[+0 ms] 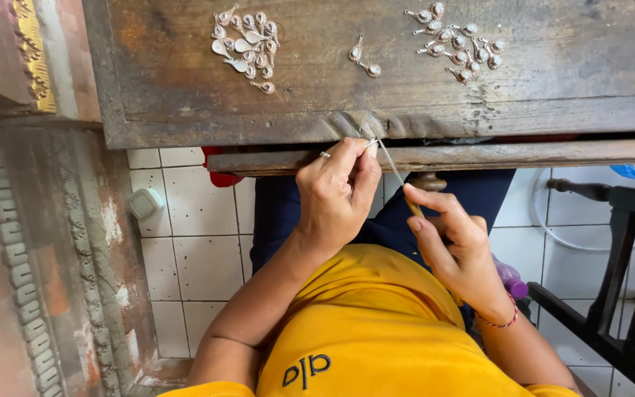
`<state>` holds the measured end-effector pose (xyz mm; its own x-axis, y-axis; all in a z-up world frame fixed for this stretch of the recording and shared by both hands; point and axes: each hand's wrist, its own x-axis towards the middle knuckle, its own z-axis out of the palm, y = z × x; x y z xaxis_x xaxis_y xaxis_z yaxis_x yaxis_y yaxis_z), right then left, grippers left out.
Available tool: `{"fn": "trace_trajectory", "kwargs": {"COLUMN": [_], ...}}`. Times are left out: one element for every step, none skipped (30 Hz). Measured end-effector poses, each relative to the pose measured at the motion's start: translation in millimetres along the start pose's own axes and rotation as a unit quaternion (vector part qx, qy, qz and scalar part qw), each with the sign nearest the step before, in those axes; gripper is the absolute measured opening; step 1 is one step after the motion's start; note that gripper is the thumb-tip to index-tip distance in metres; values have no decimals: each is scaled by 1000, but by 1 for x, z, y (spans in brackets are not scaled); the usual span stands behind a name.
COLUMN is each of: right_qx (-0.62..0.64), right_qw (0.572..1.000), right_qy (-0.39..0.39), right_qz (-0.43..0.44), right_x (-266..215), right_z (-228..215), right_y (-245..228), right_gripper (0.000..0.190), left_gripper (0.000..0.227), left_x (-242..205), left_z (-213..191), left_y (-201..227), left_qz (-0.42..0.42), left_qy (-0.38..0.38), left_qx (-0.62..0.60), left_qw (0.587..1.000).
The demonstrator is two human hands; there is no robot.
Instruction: The person is using a thin metal tool to inspect and organize small silver jewelry components on a wooden workbench.
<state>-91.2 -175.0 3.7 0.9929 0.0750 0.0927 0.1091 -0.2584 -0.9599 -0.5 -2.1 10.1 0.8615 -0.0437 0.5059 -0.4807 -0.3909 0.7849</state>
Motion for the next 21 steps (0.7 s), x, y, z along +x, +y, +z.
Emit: {"fn": "trace_trajectory", "kwargs": {"right_qx": [-1, -60, -119, -118, -152, -186, -186, -178, -170, -170, -156, -143, -144, -164, -184, -184, -171, -156, -156, -133, -109], "right_qw": [1000, 998, 991, 991, 986, 978, 978, 981, 983, 983, 987, 990, 990, 986, 981, 981, 983, 985, 985, 987, 988], "right_qy": [1, 6, 11, 11, 6, 3, 5, 4, 3, 2, -2, -6, -6, 4, 14, 14, 25, 37, 37, 52, 68], "right_qz": [-1, -29, -57, -53, -70, -92, -94, -79, -64, -63, -33, -5, -7, -34, -61, -58, -58, -65, -68, -75, -81], "right_x": [7, 13, 19, 27, 34, 45, 38, 35, 31, 24, 17, 11, 18, 23, 27, 30, 32, 37, 41, 45, 49], "right_z": [4, 7, 11, 13, 15, 16, 13, 11, 8, 6, 4, 2, 5, 9, 12, 11, 11, 10, 9, 8, 8], "right_y": [-4, -8, -12, -22, -32, -42, -45, -48, -50, -52, -53, -54, -49, -45, -40, -35, -31, -26, -22, -19, -16], "right_gripper": [35, 37, 38, 38, 38, 37, 37, 37, 37, 37, 37, 37, 37, 37, 37, 37, 37, 38, 38, 39, 40], "left_gripper": [11, 11, 12, 12, 12, 12, 12, 12, 11, 11, 11, 10, 10, 11, 13, 13, 13, 14, 14, 16, 19], "left_x": [-2, -3, -5, -5, -4, 0, -3, -2, -2, -3, -5, -5, -4, -5, -7, -5, -3, 2, 6, 10, 14], "left_z": [1, 2, 2, 1, 0, 0, -1, -1, -1, -1, -1, -1, 0, 0, 0, -1, -2, -3, -7, -13, -18], "left_y": [-2, -4, -6, -5, -5, -5, -4, -4, -4, -6, -8, -10, -11, -10, -10, -6, -2, 0, 5, 11, 17], "left_qz": [1, 7, 14, 11, 16, 26, 28, 25, 22, 21, 23, 28, 30, 31, 32, 31, 25, 23, 25, -1, -26], "left_qy": [0, -3, -5, -8, -11, -11, -10, -10, -11, -11, -14, -17, -15, -17, -18, -20, -25, -27, -24, -37, -49], "left_qx": [-1, 14, 28, 28, 30, 31, 31, 32, 32, 32, 36, 40, 40, 53, 65, 64, 55, 49, 50, 9, -33], "left_qw": [1000, 1000, 999, 1000, 999, 999, 999, 999, 999, 999, 999, 999, 999, 998, 997, 997, 998, 998, 998, 999, 998]}}
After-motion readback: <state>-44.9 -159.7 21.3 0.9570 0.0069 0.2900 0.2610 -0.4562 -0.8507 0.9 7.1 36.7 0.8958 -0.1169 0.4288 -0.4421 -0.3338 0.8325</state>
